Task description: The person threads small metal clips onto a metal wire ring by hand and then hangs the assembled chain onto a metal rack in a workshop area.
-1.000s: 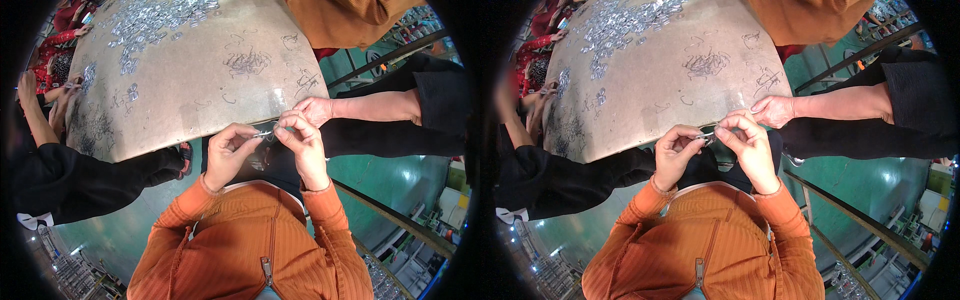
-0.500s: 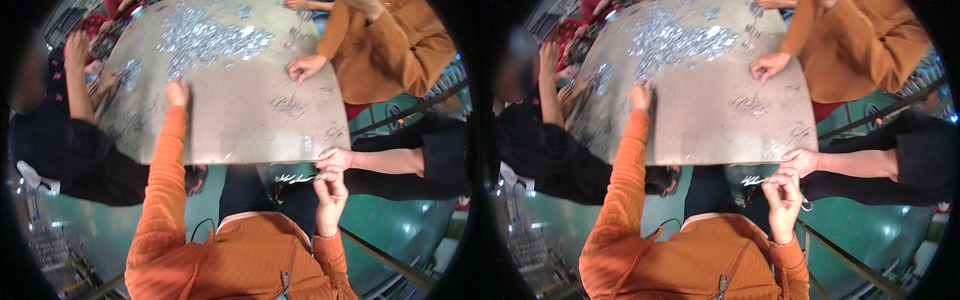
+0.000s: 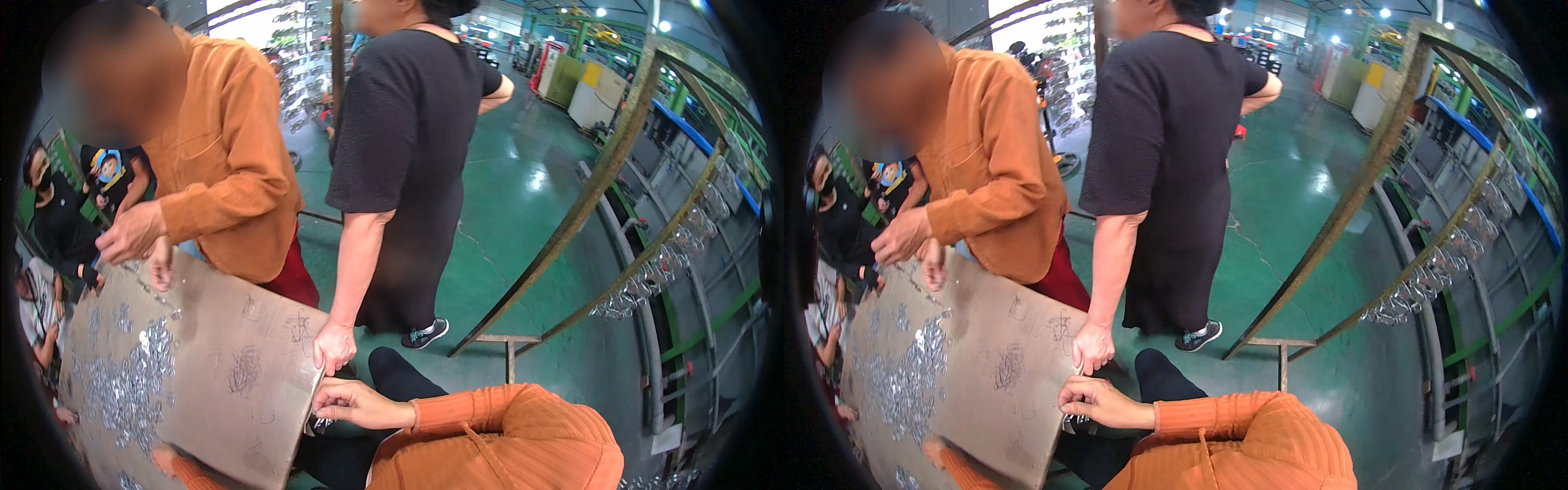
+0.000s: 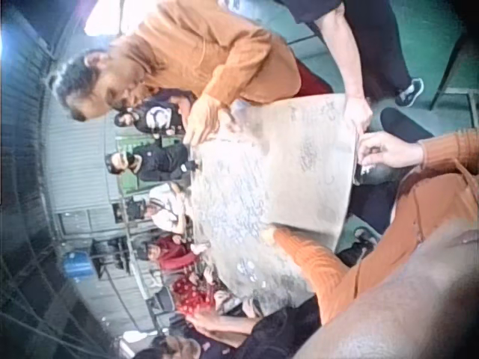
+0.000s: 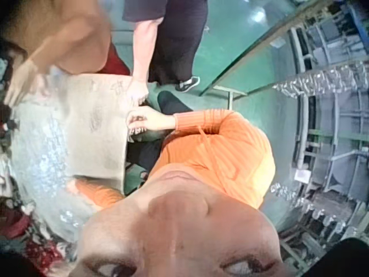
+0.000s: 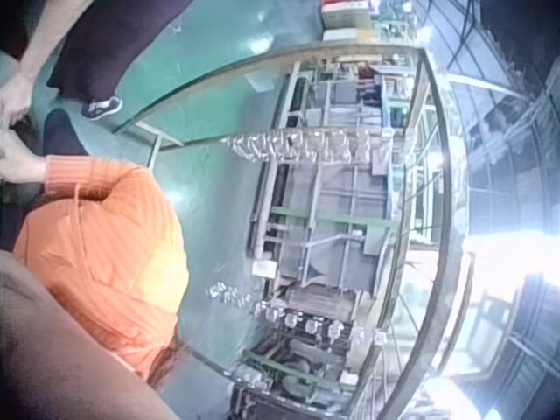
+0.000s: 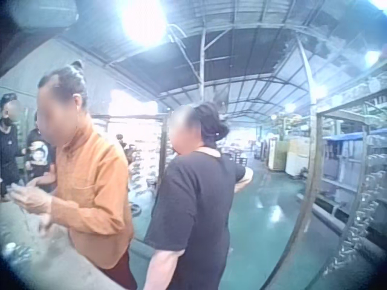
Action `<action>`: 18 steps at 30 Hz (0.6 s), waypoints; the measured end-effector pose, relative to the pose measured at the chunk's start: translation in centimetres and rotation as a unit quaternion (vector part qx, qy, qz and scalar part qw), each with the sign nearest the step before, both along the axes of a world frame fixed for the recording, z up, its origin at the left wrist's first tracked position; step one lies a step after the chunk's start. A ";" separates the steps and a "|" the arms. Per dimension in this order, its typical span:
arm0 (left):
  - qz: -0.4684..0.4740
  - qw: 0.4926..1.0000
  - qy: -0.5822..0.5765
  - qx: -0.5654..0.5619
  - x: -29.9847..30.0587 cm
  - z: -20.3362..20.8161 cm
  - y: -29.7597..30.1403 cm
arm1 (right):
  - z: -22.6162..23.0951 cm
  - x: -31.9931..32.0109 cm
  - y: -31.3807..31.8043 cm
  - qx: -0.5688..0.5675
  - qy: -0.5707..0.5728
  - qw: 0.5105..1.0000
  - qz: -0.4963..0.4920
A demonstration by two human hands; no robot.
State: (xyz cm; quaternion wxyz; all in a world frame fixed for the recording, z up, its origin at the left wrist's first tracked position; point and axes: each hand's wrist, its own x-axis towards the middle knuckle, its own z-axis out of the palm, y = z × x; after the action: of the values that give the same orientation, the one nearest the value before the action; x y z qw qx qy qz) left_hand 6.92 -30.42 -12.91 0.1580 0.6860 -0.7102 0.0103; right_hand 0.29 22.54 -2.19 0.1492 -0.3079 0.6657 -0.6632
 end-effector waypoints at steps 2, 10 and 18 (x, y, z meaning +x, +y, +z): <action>-0.004 1.000 -0.008 -0.016 0.3 -2.0 -2.0 | 0.4 0.6 0.2 0.019 -0.053 0.998 0.004; -0.165 0.979 -0.036 -0.112 6.9 -11.5 -15.1 | -1.0 -0.3 -0.2 -0.004 0.038 0.999 -0.008; -0.382 0.800 0.432 0.161 -0.2 4.6 13.9 | 0.4 -0.2 0.1 -0.011 -0.187 0.982 0.002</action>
State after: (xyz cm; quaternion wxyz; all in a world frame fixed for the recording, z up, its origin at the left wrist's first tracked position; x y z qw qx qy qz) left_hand 6.73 -16.49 -8.34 0.3267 0.3075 -0.7642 -0.4633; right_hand 0.09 22.69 -1.75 0.2696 -0.1815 0.6178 -0.7161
